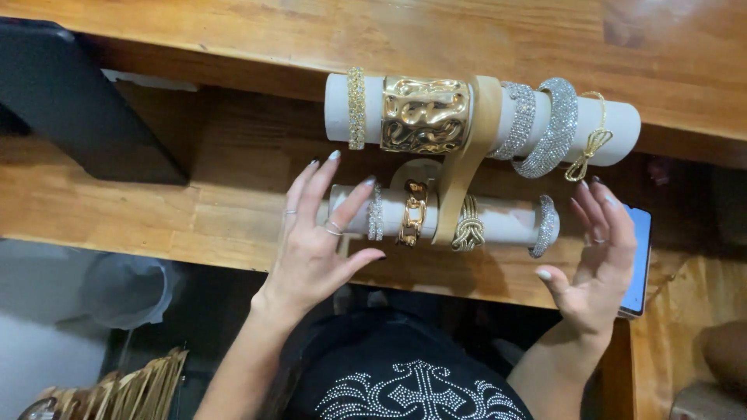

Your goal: Organizing and arranging various gold and silver bracelets on a two-tiered jewelry display stand.

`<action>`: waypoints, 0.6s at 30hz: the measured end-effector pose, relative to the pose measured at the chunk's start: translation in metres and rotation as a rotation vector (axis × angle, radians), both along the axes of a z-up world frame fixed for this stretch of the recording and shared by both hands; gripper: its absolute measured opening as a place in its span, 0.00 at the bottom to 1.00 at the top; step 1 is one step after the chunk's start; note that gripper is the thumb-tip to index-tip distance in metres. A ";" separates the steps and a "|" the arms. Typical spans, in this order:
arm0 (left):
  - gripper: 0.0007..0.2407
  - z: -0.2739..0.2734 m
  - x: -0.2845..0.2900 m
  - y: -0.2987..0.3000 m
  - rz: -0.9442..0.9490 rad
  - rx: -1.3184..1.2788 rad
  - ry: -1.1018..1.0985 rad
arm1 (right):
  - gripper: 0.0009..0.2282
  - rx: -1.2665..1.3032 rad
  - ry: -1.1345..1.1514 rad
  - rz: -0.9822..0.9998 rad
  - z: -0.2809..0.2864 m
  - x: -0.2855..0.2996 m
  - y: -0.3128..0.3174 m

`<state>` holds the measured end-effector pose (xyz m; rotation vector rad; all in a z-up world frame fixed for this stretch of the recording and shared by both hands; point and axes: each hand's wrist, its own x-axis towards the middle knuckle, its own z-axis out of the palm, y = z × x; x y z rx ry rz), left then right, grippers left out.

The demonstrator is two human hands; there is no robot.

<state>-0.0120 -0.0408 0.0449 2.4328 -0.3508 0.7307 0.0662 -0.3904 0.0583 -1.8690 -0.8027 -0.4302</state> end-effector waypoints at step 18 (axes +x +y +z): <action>0.30 -0.006 0.016 0.029 -0.088 -0.289 0.183 | 0.22 -0.155 0.052 0.048 -0.016 0.030 0.006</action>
